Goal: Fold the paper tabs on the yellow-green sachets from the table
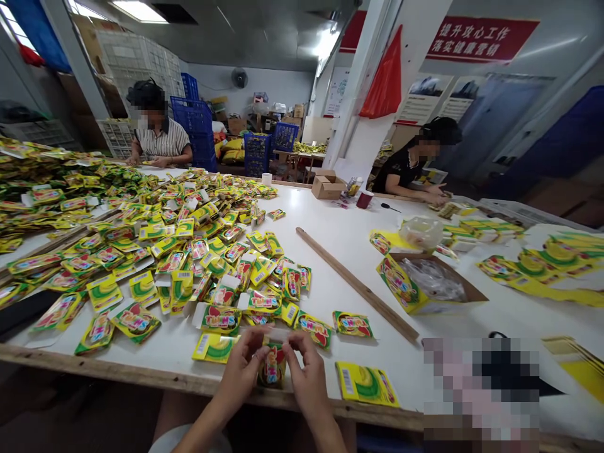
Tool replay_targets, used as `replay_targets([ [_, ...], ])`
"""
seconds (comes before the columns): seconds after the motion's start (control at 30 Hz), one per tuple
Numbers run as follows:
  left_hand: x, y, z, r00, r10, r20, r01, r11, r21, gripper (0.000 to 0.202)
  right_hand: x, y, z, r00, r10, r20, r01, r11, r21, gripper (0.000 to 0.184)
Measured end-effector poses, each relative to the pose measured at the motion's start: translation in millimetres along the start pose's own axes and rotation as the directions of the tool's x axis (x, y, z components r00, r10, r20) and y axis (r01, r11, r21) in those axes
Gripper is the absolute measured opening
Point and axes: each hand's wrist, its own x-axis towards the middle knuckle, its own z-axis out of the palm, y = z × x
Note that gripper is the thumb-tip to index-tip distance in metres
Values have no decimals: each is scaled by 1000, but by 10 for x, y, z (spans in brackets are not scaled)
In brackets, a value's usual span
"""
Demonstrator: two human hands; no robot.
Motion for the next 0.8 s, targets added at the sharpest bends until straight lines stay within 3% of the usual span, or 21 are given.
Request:
replay_targets([
  [0.1,34,4,-12,1000,-11,14,12,997,-79,28,-23,23,25,999,-33,-14,33,999,22,16],
  [0.23,4,39,-34,997,19,71,-22,999,35,16,-66,-6,6,990,-125,61,126,992,-8,9],
  [0.5,-74,36,47,1000,-2,-27,5,992,126,16,-88,-69,30,995,-90,52,93,994,-62,12],
  [0.67,-4,47,50,999,0,-41,8,977,212,19,11,-96,37,996,-82,37,86,986,-143,14],
  [0.8,-5,-25,9,999,36,-20,-31,977,209,16,-21,-61,47,995,-99,27,102,989,-112,12],
])
